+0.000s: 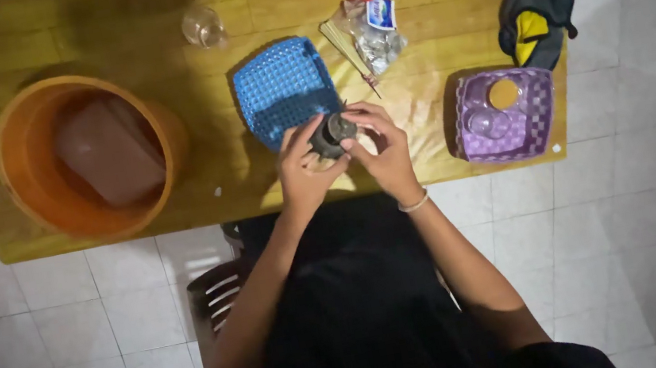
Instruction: The person wets a pink cloth in an orange bucket, then wipes the inside and outside of a blue plastic basket. They place small items into the basket, wring out the cloth, and wipe the table surface.
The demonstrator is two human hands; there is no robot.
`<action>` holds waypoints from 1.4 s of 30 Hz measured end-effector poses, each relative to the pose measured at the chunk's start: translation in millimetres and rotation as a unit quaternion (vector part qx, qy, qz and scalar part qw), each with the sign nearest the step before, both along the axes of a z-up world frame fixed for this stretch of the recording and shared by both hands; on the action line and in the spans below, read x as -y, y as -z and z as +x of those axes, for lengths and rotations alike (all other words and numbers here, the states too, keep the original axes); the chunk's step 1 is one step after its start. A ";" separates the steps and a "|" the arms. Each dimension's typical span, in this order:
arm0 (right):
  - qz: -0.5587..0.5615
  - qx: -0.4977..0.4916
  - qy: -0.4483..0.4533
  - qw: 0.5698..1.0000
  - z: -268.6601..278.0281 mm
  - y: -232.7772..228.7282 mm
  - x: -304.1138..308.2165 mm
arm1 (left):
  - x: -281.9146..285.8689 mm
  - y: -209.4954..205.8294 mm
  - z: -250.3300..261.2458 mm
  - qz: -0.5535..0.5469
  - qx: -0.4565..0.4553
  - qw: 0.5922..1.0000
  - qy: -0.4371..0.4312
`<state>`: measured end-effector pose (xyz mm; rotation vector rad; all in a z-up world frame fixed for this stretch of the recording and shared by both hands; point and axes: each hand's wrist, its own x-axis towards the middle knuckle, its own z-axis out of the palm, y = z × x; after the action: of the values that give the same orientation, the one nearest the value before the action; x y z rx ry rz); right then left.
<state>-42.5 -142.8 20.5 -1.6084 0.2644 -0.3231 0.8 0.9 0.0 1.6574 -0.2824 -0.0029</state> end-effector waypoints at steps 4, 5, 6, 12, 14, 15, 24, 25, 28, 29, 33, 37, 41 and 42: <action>0.002 0.009 -0.011 1.000 9.6 3.7 -12.2 | -10.9 -5.9 8.5 0.026 0.003 0.999 -0.024; -0.009 -0.003 -0.018 1.000 13.0 3.9 -15.9 | -14.8 -2.3 9.3 0.047 0.007 0.998 -0.031; -0.019 -0.014 -0.026 0.999 16.6 4.5 -19.8 | -18.9 1.6 10.1 0.069 0.010 0.997 -0.038; -0.009 -0.051 -0.039 0.998 42.8 29.9 -30.8 | -35.7 24.1 35.7 0.058 -0.038 0.998 -0.014; -0.005 -0.056 -0.031 0.998 50.3 31.3 -36.7 | -44.0 37.4 49.6 0.059 -0.024 0.998 0.007; -0.003 -0.061 -0.025 0.998 54.2 32.6 -37.9 | -46.1 45.4 56.8 0.060 -0.009 0.998 0.025; -0.044 -0.075 0.025 0.996 90.8 43.2 -49.5 | -48.8 72.8 105.5 0.108 0.047 0.990 0.076; -0.045 -0.076 0.028 0.996 93.2 48.0 -50.0 | -48.3 77.0 108.1 0.107 0.048 0.990 0.078; -0.131 -0.078 0.034 0.988 97.5 60.2 -50.4 | -45.5 87.1 114.9 0.119 0.046 0.989 0.077; -0.176 -0.082 0.031 0.981 98.3 64.2 -51.7 | -46.3 89.6 116.9 0.127 0.055 0.987 0.082; -0.305 -0.093 -0.004 0.948 96.5 80.5 -52.9 | -47.7 102.6 116.6 0.164 0.080 0.979 0.091; -0.379 -0.112 -0.021 0.918 98.3 77.5 -58.7 | -44.9 124.1 114.9 0.190 0.099 0.973 0.079; -0.390 -0.140 -0.012 0.910 95.9 79.4 -59.0 | -44.1 134.6 111.2 0.170 0.078 0.977 0.102; -0.377 -0.127 -0.001 0.918 96.7 76.6 -58.7 | -42.6 137.3 111.0 0.170 0.080 0.977 0.100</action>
<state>54.3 -84.0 -56.1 -2.4227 0.3616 -0.2216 111.9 43.5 -137.4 1.9664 -0.5976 -0.0718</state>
